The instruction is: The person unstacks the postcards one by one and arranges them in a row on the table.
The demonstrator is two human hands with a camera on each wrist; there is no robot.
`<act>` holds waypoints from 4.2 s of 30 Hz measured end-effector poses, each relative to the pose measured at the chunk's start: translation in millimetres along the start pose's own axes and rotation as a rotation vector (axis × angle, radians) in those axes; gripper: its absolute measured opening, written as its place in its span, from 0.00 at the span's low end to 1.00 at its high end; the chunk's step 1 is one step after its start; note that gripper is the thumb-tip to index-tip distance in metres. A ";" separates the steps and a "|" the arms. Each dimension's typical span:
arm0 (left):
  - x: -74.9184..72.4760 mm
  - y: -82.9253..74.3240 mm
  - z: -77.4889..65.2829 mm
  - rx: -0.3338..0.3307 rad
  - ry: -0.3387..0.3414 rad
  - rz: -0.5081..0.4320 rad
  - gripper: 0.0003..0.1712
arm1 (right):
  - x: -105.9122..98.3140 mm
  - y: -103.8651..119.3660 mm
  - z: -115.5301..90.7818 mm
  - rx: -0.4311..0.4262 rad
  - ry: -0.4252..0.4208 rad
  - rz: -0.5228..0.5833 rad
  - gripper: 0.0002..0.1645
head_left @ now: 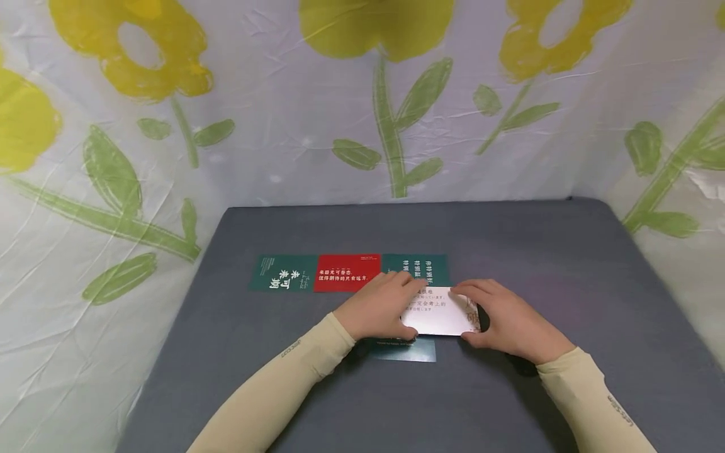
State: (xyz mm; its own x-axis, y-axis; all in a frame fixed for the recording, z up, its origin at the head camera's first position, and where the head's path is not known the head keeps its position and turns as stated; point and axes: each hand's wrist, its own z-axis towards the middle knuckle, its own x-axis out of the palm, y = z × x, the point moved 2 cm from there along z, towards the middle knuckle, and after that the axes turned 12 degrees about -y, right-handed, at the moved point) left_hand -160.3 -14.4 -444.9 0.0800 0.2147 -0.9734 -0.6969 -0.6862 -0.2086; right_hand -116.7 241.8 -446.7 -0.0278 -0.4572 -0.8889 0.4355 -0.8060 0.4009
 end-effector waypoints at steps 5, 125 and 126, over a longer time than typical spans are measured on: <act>6.2 2.9 26.4 0.005 -0.015 0.026 0.56 | -5.9 -15.2 8.6 0.010 -0.001 0.005 0.42; -8.2 40.5 -99.8 -0.160 0.020 -0.143 0.59 | 55.2 73.3 7.2 -0.042 0.050 0.024 0.56; -8.0 39.9 -99.8 -0.165 0.025 -0.141 0.59 | 55.3 73.0 7.2 -0.042 0.046 0.025 0.55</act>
State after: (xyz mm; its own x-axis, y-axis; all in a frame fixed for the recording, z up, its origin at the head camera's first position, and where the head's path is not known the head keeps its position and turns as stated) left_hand -117.7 -112.9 -454.8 0.1874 0.3009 -0.9351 -0.5520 -0.7551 -0.3537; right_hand -92.9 155.0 -465.0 0.0245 -0.4581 -0.8886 0.4733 -0.7776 0.4140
